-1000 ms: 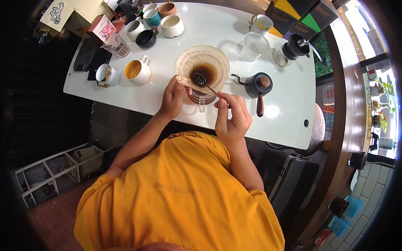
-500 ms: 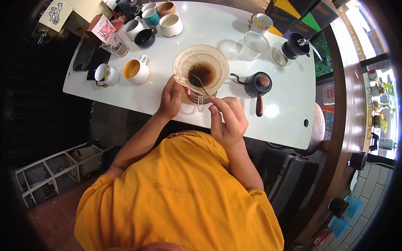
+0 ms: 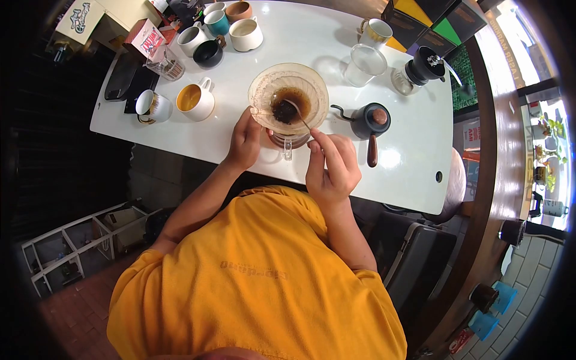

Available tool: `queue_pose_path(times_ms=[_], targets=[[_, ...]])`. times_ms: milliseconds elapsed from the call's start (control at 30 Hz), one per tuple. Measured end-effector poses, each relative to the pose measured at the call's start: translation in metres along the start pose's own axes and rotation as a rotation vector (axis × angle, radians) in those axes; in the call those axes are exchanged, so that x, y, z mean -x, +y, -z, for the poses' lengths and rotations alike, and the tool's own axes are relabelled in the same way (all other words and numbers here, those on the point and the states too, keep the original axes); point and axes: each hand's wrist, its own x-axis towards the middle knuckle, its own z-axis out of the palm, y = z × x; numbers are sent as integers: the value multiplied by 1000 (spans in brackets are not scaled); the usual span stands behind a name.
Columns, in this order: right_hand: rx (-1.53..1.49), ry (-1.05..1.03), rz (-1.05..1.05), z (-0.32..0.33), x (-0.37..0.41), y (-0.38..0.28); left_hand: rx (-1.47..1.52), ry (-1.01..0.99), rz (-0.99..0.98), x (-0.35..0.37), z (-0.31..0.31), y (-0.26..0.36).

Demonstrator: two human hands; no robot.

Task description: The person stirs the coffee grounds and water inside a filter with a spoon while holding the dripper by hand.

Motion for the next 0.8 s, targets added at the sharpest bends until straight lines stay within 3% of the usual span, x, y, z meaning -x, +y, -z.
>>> queue_pose_path(times_ms=[133, 800], targets=[[36, -11, 120, 1, -2, -2, 5, -3, -15, 0, 0, 0], [112, -20, 126, 3, -23, 15, 17, 0, 10, 0, -1, 4]])
